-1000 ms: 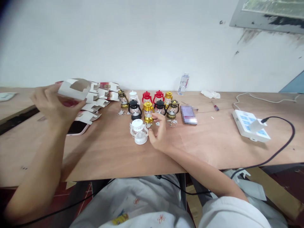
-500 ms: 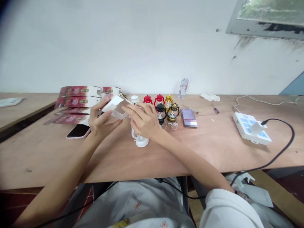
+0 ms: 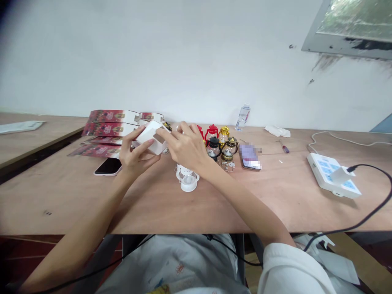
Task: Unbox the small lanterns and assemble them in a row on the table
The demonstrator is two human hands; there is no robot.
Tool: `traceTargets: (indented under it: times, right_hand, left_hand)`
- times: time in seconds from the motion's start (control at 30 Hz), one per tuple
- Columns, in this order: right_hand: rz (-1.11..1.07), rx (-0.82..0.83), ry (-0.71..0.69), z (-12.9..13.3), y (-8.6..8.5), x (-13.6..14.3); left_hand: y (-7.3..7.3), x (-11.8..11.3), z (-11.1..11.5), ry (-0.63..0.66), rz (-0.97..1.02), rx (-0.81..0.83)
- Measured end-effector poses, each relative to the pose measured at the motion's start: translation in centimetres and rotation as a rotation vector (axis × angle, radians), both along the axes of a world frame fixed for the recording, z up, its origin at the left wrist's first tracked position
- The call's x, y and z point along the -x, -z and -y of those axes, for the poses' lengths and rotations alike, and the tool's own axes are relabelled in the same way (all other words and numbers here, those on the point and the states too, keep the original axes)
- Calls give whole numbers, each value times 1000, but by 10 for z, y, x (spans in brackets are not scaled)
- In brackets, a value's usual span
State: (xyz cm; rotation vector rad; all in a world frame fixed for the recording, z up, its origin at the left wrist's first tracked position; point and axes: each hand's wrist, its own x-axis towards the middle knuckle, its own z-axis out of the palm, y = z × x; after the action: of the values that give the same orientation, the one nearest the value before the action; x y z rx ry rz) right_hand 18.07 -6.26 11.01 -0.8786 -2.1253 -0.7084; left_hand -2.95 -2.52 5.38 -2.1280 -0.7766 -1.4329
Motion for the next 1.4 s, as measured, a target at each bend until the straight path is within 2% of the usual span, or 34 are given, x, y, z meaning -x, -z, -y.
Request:
traceTargets:
  times: [0.23, 0.5, 0.8, 0.93, 1.03, 1.13, 1.2, 1.3, 1.4]
  right_hand:
    - [29, 72, 72, 1, -5, -2]
    - [-65, -27, 123, 2, 4, 7]
    - [-106, 41, 80, -1, 4, 3]
    - [-62, 63, 75, -3, 3, 1]
    - [-58, 124, -37, -4, 2, 2]
    - [-127, 236, -241, -6, 4, 5]
    - [-222, 297, -367, -6, 6, 9]
    - [-378, 372, -476, -4, 7, 14]
    - [-524, 489, -565, 0, 8, 18]
  left_hand:
    - [-4, 3, -1, -22, 11, 58]
    - [-7, 3, 2, -38, 22, 89]
    - [-6, 6, -1, -30, 9, 103]
    - [-4, 7, -4, -49, -6, 14]
    - [-1, 6, -6, -65, -24, -84]
    - [3, 5, -6, -94, -18, -145]
    - [3, 3, -4, -69, 18, -189]
    - [-2, 0, 1, -25, 62, -325]
    - [-10, -4, 6, -49, 68, -441]
